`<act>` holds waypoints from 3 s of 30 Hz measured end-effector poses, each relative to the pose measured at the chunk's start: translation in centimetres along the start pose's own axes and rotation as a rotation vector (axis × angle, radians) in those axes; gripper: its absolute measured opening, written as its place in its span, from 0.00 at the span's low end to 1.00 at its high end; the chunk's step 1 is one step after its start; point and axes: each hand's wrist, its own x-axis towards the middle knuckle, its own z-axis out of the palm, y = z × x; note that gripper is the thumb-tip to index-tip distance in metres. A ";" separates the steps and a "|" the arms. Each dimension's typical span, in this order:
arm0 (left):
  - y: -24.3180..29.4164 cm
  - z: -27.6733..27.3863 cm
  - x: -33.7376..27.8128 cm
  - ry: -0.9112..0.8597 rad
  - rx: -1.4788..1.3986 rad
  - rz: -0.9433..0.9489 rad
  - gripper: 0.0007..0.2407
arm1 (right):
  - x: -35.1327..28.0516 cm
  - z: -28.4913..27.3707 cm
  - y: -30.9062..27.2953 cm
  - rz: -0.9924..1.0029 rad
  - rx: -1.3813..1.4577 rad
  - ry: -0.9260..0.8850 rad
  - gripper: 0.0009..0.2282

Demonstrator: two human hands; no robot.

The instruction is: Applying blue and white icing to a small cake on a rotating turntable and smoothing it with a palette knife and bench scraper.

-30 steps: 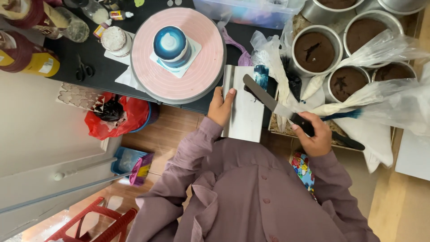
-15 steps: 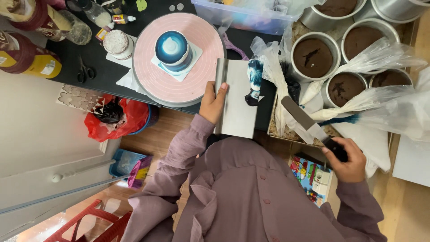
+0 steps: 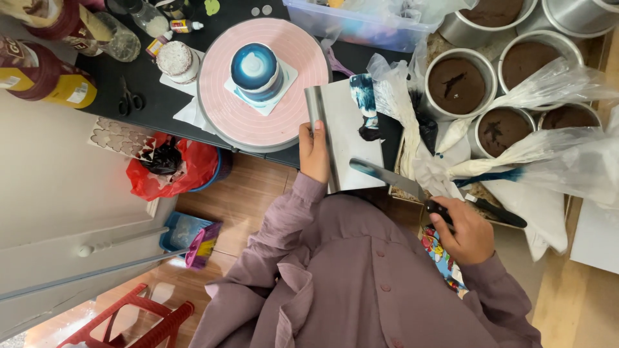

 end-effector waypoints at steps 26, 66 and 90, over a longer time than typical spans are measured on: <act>-9.2 1.5 -2.8 0.000 -0.051 -0.169 0.16 | -0.1 1.5 3.7 0.032 0.149 0.277 0.11; -15.2 -2.0 -2.7 -0.251 0.298 -0.924 0.35 | 6.0 1.9 6.3 0.565 -0.061 -0.449 0.15; -15.7 -4.7 -4.0 -0.309 0.175 -0.911 0.29 | 10.3 0.8 2.1 0.257 -0.646 -0.365 0.16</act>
